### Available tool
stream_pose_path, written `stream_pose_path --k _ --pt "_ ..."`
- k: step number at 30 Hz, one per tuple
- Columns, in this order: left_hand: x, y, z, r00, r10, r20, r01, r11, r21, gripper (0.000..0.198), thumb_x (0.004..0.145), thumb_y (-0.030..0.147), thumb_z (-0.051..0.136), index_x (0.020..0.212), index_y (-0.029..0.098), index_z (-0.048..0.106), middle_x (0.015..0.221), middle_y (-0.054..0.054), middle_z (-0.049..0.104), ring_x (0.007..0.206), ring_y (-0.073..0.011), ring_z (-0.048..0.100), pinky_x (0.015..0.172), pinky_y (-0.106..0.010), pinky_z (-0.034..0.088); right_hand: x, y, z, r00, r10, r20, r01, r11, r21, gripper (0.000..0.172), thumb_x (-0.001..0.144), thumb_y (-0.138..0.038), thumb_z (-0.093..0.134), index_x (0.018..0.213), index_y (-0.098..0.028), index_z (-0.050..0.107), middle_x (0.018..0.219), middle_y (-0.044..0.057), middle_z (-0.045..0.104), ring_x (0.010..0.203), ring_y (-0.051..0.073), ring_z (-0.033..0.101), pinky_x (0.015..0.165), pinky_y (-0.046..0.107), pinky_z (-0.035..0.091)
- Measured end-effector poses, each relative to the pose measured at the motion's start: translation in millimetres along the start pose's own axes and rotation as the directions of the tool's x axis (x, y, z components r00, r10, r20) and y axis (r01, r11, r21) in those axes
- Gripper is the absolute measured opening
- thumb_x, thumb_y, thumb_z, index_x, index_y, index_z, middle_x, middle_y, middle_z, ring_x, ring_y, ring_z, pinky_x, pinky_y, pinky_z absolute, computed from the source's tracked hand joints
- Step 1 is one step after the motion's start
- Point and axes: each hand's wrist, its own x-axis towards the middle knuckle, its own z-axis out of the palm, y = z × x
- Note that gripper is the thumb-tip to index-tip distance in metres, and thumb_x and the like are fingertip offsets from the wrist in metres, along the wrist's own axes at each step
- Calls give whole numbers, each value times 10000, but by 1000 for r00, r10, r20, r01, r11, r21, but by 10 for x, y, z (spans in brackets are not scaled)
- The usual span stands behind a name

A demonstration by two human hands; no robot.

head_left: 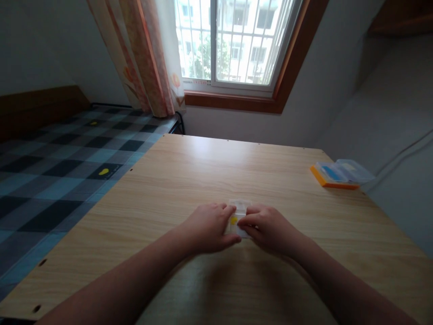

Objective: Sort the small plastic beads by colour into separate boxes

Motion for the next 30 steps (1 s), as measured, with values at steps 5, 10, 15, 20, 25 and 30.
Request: stream_pose_path --k 5,10,15,20,25,30 --pt "-5 -14 29 1000 3 -27 -3 1000 -7 553 854 565 657 1271 209 588 1147 -110 706 1036 -327 675 862 -417 516 -67 22 -39 999 -17 -34 17 999 28 235 886 -121 585 937 -244 779 959 35 734 826 167 656 745 276 486" --pt "-9 -23 45 1000 -4 -30 4 1000 -10 586 846 590 658 1280 203 583 1140 -113 708 1037 -333 675 860 -424 519 -105 25 -56 999 -24 -25 25 999 31 305 819 -107 592 982 -268 792 960 35 736 835 180 660 744 289 496" --pt "-15 -15 33 1000 -2 -13 2 1000 -10 571 863 593 636 1271 195 599 1158 -118 706 1056 -333 671 883 -424 515 -81 -12 -11 1000 -18 -8 18 1000 12 329 799 -103 595 989 -280 797 968 22 736 833 181 649 735 291 478" --pt "-21 -22 38 1000 3 -29 -4 1000 -11 571 864 595 635 1271 196 603 1128 -113 710 1030 -333 676 862 -428 521 -67 -5 5 999 -22 -24 22 1000 -9 299 818 -132 593 979 -275 800 910 27 724 797 180 633 700 291 451" --pt "-20 -34 64 999 16 -46 -16 1000 -5 555 862 591 644 1246 192 608 1118 -110 713 1015 -328 681 853 -418 522 -73 17 -6 1000 10 -14 -10 1000 -27 308 819 -130 580 995 -259 798 902 37 713 790 181 630 700 292 448" --pt "-21 -32 72 998 22 -51 -23 1000 -6 559 873 590 630 1255 183 605 1114 -119 714 1024 -334 679 858 -422 521 -55 -5 25 1000 -7 -14 6 999 -33 295 836 -145 590 1005 -268 799 864 30 695 765 171 616 683 288 421"
